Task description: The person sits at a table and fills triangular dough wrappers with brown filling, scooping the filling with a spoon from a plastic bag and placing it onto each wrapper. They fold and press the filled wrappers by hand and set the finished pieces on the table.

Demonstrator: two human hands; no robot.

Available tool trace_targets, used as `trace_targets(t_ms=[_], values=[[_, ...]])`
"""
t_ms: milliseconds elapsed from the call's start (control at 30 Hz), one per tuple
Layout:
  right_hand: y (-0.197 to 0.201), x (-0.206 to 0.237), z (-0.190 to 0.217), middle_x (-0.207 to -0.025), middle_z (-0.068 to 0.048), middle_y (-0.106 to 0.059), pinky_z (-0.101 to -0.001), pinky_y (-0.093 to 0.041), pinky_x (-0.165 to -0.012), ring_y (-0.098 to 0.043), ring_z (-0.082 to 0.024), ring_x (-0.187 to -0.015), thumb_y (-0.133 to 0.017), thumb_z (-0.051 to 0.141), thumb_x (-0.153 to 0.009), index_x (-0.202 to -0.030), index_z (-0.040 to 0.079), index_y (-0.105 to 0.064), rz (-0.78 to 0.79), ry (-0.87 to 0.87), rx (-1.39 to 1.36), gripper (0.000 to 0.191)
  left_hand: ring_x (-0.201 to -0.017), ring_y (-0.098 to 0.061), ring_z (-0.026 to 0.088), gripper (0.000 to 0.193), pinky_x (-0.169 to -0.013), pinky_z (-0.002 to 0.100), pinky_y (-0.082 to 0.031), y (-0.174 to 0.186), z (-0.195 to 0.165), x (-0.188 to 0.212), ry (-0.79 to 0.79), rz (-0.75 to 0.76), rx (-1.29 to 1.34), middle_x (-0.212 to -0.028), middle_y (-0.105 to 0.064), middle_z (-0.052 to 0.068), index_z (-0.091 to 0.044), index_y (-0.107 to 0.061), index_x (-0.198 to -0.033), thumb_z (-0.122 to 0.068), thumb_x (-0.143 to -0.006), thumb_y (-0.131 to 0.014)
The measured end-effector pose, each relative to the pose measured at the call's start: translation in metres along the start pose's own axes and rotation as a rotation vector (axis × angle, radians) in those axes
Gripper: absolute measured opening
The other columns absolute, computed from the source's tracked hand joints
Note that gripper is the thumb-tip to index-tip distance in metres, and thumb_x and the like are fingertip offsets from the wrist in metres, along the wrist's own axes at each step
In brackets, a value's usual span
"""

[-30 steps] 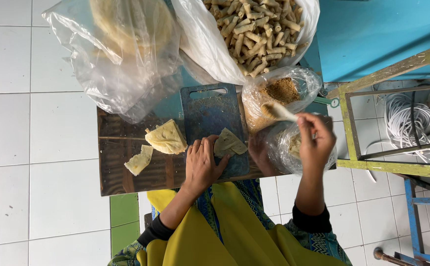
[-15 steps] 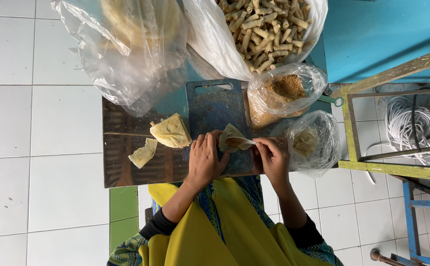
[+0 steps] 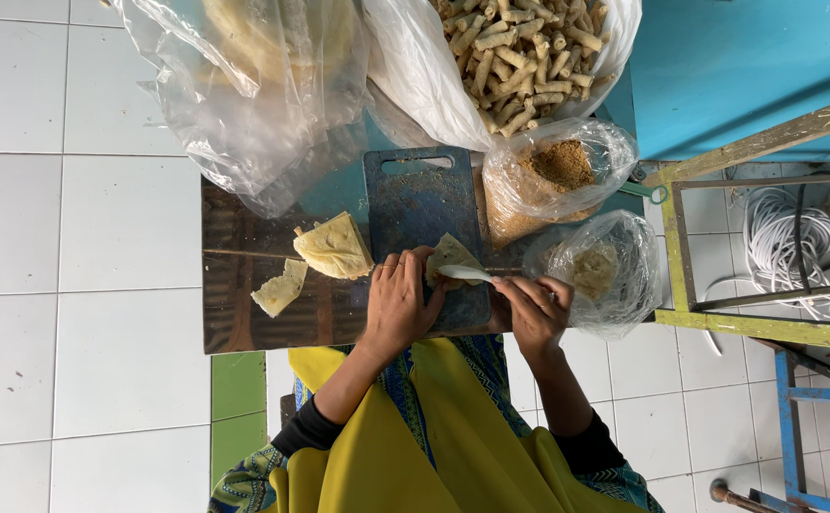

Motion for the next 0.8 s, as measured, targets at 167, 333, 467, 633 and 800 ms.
trace_targets(t_ms=[167,333,467,633,800], values=[[0.037,-0.022,-0.045,-0.1,-0.001,-0.069,-0.0344,-0.046,-0.087,-0.052,-0.02,-0.102,-0.078,0.007,-0.099,-0.105,0.01,-0.078,-0.292,-0.053,0.101,0.007,-0.09,-0.055,0.027,0.053,-0.083,0.041,-0.043,0.001,0.004,0.003,0.014,0.0,0.085,-0.095,-0.054,0.008,-0.005,-0.053,-0.128,-0.02,-0.085,-0.079],[0.041,-0.11,-0.081,-0.111,-0.002,-0.069,-0.0399,-0.044,-0.101,-0.053,-0.022,-0.112,-0.074,0.014,-0.109,-0.12,0.012,-0.079,-0.067,-0.152,0.34,0.013,-0.097,-0.057,0.028,0.05,-0.088,0.042,-0.043,0.002,0.007,0.005,-0.007,-0.004,0.143,-0.103,-0.062,0.006,-0.007,-0.054,-0.128,-0.015,-0.086,-0.08],[0.03,-0.13,-0.032,-0.118,-0.024,-0.058,-0.0426,-0.045,-0.097,-0.049,-0.032,-0.113,-0.067,0.016,-0.091,-0.118,0.006,-0.071,-0.087,-0.018,0.447,0.028,-0.103,-0.059,0.027,0.049,-0.091,0.042,-0.044,0.003,0.006,0.005,-0.004,-0.004,0.15,-0.11,-0.068,0.003,-0.009,-0.055,-0.127,-0.014,-0.085,-0.079],[-0.029,-0.061,0.02,-0.102,-0.02,-0.06,-0.0424,-0.05,-0.076,-0.062,-0.035,-0.093,-0.074,0.018,-0.095,-0.106,-0.001,-0.061,0.394,-0.309,-0.085,0.026,-0.103,-0.06,0.029,0.042,-0.091,0.044,-0.044,0.004,0.005,0.005,-0.013,0.078,0.147,-0.109,-0.068,0.006,-0.009,-0.057,-0.121,-0.012,-0.084,-0.076],[-0.046,-0.038,0.022,-0.089,-0.011,-0.061,-0.0436,-0.049,-0.073,-0.061,-0.029,-0.083,-0.076,0.014,-0.093,-0.099,0.003,-0.057,0.466,-0.362,-0.096,0.023,-0.101,-0.062,0.03,0.034,-0.09,0.044,-0.047,0.006,0.01,0.002,0.001,0.149,0.203,-0.108,-0.07,0.005,-0.011,-0.062,-0.117,-0.008,-0.085,-0.072]])
Point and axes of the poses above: each hand's wrist, its own x-axis away from the middle knuckle, its own y-axis out of the back of the hand, z = x × y, the point moved 8 cm from there along -x, towards the middle knuckle
